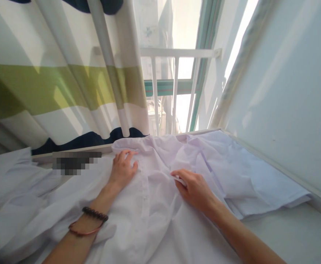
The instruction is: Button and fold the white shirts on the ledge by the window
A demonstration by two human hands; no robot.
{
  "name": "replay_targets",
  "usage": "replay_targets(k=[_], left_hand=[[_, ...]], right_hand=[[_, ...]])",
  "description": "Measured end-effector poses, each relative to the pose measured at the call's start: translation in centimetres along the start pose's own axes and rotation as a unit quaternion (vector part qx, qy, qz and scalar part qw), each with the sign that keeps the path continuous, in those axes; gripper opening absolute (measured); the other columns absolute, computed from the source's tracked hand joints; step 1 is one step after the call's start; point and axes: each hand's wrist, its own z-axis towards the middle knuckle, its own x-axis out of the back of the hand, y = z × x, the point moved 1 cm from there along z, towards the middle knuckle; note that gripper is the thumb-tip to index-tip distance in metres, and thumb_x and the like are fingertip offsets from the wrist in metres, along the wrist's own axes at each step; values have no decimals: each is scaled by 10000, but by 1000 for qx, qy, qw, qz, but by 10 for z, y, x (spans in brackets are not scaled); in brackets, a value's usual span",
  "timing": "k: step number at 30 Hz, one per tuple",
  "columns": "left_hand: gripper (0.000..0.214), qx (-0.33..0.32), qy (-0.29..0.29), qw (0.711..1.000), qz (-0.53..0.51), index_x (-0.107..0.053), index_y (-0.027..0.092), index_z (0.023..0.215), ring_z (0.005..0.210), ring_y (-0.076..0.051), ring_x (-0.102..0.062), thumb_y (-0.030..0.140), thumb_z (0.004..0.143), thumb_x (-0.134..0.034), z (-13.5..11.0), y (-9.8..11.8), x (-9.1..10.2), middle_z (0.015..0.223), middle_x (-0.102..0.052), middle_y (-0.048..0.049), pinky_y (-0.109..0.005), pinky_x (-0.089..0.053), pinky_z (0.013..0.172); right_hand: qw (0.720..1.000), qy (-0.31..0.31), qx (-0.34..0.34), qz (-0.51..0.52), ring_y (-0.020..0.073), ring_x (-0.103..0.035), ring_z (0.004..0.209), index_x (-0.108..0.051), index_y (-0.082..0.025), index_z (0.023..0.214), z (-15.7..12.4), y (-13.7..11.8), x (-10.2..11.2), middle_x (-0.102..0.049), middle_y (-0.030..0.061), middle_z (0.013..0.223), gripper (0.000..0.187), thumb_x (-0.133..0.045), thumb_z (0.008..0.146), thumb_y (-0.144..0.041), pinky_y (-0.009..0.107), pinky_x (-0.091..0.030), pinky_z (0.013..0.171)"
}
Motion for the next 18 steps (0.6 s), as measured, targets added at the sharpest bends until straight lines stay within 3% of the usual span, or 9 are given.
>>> replay_targets(k=[2, 6, 8, 10, 13, 15, 18], left_hand=[[412, -44, -44, 998, -25, -574, 270, 1322, 1316, -251, -438, 329, 949, -409, -1, 4, -6, 1405, -533, -60, -408, -328, 1112], [439, -73, -135, 987, -44, -547, 309, 1360, 1416, -298, -328, 407, 950, -422, -3, 4, -17, 1501, -453, -44, -553, -167, 1170], [394, -76, -118, 986, -94, -642, 265, 1253, 1385, -299, -375, 374, 925, -452, -1, 4, -14, 1438, -527, -59, -540, -173, 1175], [342, -65, -71, 975, -201, -720, 220, 1084, 1267, -274, -503, 353, 900, -464, 3, 7, -8, 1274, -653, -71, -470, -299, 1137], [386, 15, -80, 917, -391, -721, 170, 982, 943, -228, -653, 420, 896, -440, 5, 17, -2, 1051, -731, -88, -368, -515, 865], [435, 57, -128, 867, -477, -701, 127, 982, 753, -189, -650, 466, 885, -447, 5, 23, -3, 994, -737, -114, -311, -520, 679], [491, 90, -167, 812, -551, -662, 78, 1032, 615, -140, -597, 502, 875, -472, 5, 29, -7, 938, -742, -147, -259, -468, 565]], right_hand=[[998, -25, 53, -21, 179, -673, 822, -644, -200, 1074, -2, -8, 1, -715, 63, 946, 271, -458, 886, -140, 268, -495, 720], [987, -59, 133, -69, 152, -598, 694, -650, -198, 997, -3, -19, 2, -654, 42, 807, 216, -479, 886, -127, 243, -425, 633], [981, -71, 165, -79, 140, -566, 673, -648, -198, 983, -4, -25, 1, -631, 34, 791, 201, -481, 894, -130, 244, -393, 623], [974, -86, 195, -80, 136, -551, 674, -647, -201, 974, -6, -32, 0, -623, 27, 791, 189, -482, 906, -139, 252, -378, 630], [964, -113, 229, -72, 134, -543, 678, -649, -203, 925, -9, -42, -4, -623, 20, 785, 171, -481, 929, -172, 269, -377, 643], [958, -129, 245, -66, 133, -541, 676, -649, -201, 882, -11, -49, -6, -624, 19, 779, 184, -475, 945, -204, 275, -380, 637], [951, -154, 263, -50, 136, -556, 702, -646, -211, 878, -14, -57, -8, -643, 14, 787, 202, -464, 959, -239, 282, -402, 657]])
